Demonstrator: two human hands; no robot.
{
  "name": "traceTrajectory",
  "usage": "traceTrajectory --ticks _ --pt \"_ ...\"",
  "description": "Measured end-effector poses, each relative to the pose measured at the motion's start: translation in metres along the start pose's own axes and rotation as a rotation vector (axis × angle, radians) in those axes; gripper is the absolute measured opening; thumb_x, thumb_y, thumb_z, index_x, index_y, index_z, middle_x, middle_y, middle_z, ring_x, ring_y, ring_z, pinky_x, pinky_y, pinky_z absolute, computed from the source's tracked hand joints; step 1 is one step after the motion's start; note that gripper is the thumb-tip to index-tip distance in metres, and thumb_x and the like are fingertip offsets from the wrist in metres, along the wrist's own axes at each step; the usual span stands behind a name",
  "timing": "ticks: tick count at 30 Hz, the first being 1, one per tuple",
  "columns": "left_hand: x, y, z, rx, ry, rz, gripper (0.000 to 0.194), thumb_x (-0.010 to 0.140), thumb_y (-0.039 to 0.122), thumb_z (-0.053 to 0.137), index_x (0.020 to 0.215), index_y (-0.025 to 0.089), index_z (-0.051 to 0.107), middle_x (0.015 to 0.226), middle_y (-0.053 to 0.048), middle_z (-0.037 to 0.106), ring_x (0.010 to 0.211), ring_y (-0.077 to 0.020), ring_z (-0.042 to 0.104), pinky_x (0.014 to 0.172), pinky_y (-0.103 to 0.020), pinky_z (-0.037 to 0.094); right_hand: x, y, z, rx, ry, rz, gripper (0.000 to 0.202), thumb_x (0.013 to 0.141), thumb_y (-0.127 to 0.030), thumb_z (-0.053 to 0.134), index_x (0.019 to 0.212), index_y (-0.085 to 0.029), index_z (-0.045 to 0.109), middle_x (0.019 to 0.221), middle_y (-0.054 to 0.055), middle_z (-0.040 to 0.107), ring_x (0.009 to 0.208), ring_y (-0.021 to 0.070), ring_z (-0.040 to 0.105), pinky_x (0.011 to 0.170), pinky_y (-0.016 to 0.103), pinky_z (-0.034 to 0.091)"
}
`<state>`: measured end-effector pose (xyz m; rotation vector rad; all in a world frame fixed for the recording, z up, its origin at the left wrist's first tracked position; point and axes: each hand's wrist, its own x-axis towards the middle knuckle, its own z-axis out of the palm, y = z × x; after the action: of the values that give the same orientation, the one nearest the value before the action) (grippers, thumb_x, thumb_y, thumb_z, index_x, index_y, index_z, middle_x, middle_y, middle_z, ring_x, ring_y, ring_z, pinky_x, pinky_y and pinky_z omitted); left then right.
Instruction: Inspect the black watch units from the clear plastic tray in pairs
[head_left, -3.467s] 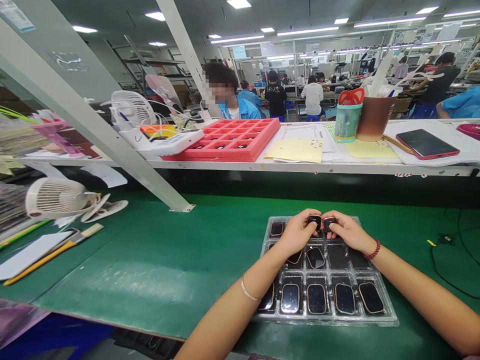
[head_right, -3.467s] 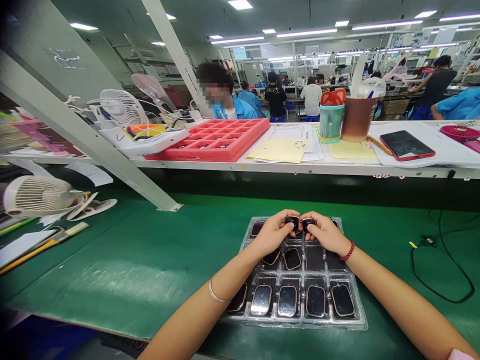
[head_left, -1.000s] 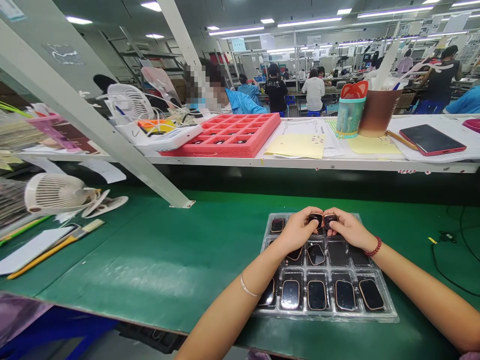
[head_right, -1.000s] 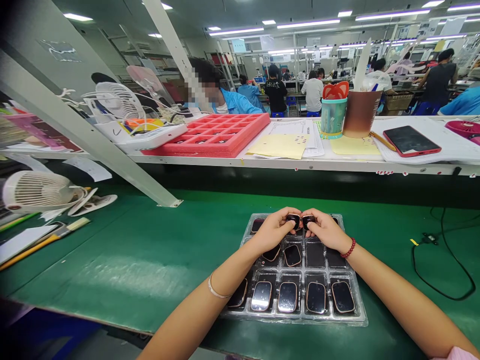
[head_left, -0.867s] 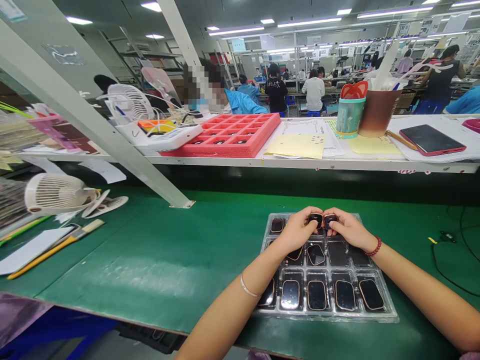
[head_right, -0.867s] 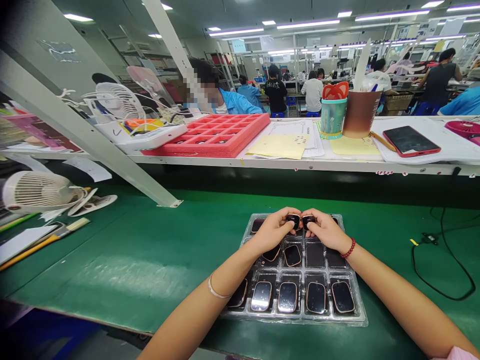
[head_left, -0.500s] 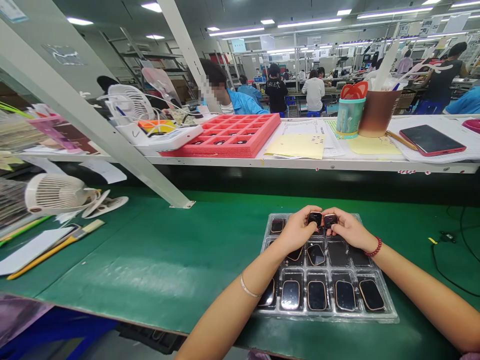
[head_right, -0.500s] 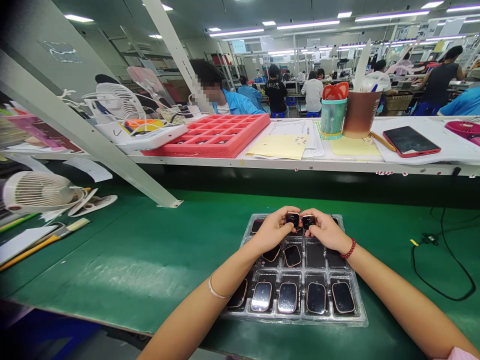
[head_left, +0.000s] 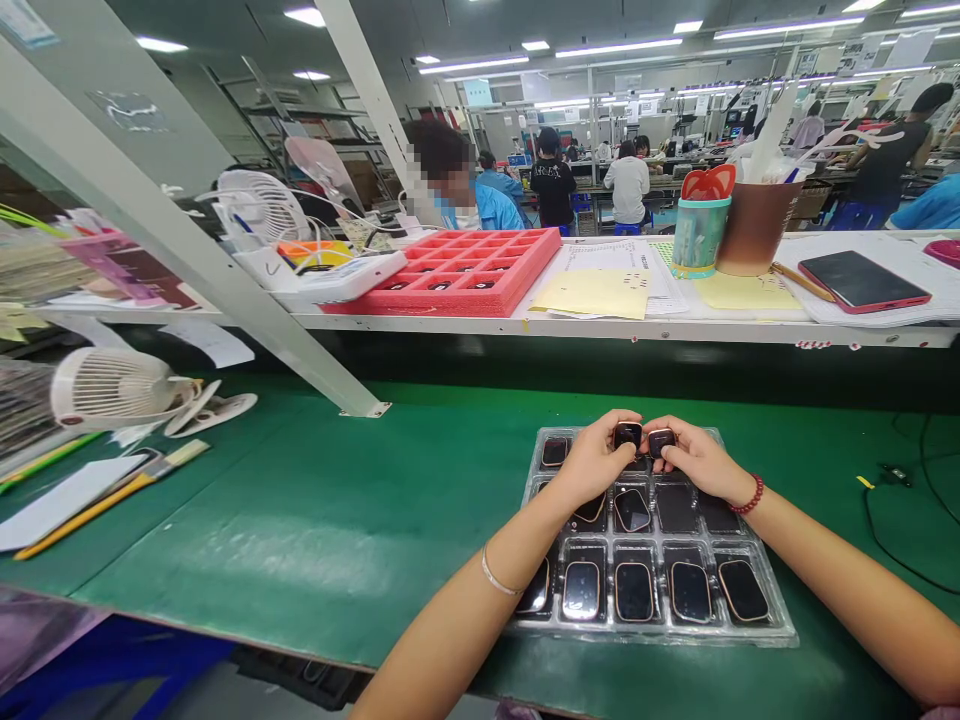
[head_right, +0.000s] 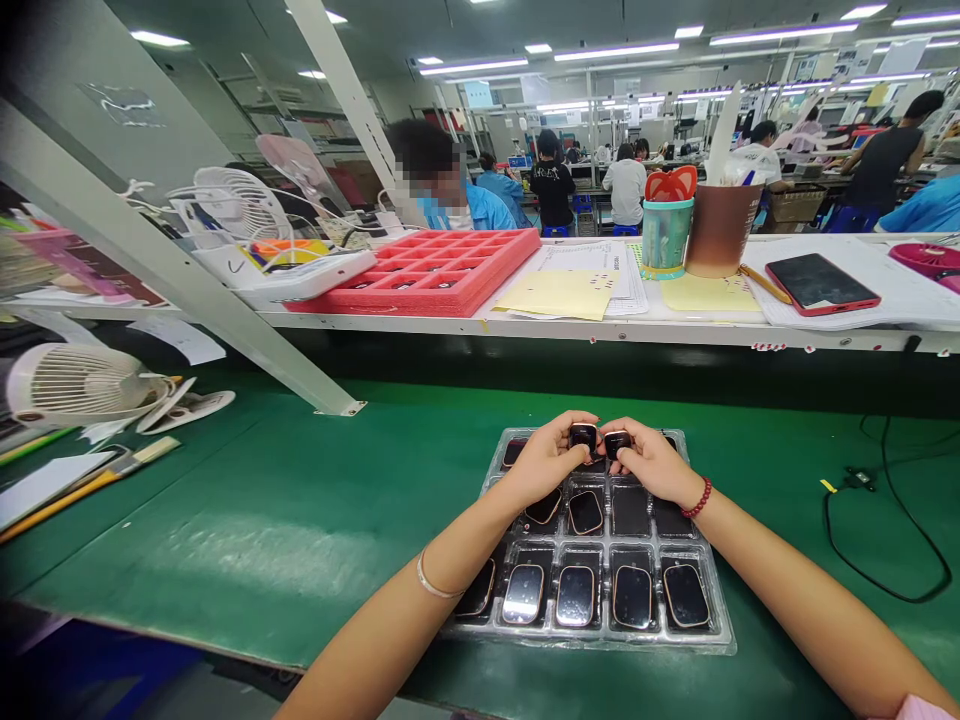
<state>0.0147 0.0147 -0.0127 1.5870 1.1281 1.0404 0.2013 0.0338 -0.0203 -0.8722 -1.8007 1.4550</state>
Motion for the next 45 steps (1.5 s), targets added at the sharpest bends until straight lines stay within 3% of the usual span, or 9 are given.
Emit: traceTrajectory --ticks 13,22,31,36,45 --pt "0.0 0.0 0.001 -0.011 -0.006 -0.011 0.039 0.074 0.009 0.05 0.111 0.018 0.055 0.093 -0.005 0.066 0.072 -0.0138 0.062 0.068 -0.027 0.05 0.0 0.0 0.001 0.003 0.019 0.012 0.034 0.074 -0.012 0.048 0.107 -0.019 0.05 0.09 0.003 0.059 0.066 0.0124 0.061 0.061 0.027 0.048" --pt "-0.001 0.001 0.001 -0.026 0.021 -0.006 0.049 0.072 0.008 0.052 0.12 0.019 0.052 0.101 -0.006 0.065 0.085 -0.0159 0.062 0.077 -0.029 0.049 0.0 0.002 0.0 0.01 0.012 0.018 0.032 0.076 -0.012 0.047 0.107 -0.019 0.049 0.093 0.004 0.061 0.066 0.0119 0.06 0.062 0.027 0.049" --pt "0.0 0.009 0.0 -0.209 0.019 -0.131 0.052 0.081 0.018 0.048 0.134 0.015 0.044 0.093 -0.007 0.065 0.077 -0.0135 0.059 0.057 -0.021 0.045 0.0 0.003 0.0 0.008 0.047 0.009 0.037 0.076 -0.013 0.048 0.112 -0.02 0.048 0.095 0.004 0.06 0.068 0.0125 0.061 0.061 0.027 0.05" --pt "0.001 0.007 -0.001 -0.272 -0.011 -0.12 0.052 0.079 0.025 0.057 0.13 0.016 0.048 0.095 -0.007 0.064 0.075 -0.0137 0.06 0.056 -0.02 0.043 0.0 0.002 0.001 -0.003 0.056 0.002 0.038 0.076 -0.013 0.048 0.114 -0.02 0.048 0.094 0.004 0.06 0.069 0.0126 0.062 0.06 0.027 0.05" --pt "-0.004 0.013 0.0 -0.29 -0.056 -0.1 0.048 0.076 0.03 0.063 0.118 0.015 0.047 0.093 -0.005 0.06 0.056 -0.0053 0.053 0.053 -0.02 0.04 0.001 0.003 0.0 -0.01 0.048 0.007 0.035 0.076 -0.012 0.048 0.111 -0.02 0.048 0.093 0.003 0.06 0.069 0.0133 0.062 0.061 0.028 0.05"
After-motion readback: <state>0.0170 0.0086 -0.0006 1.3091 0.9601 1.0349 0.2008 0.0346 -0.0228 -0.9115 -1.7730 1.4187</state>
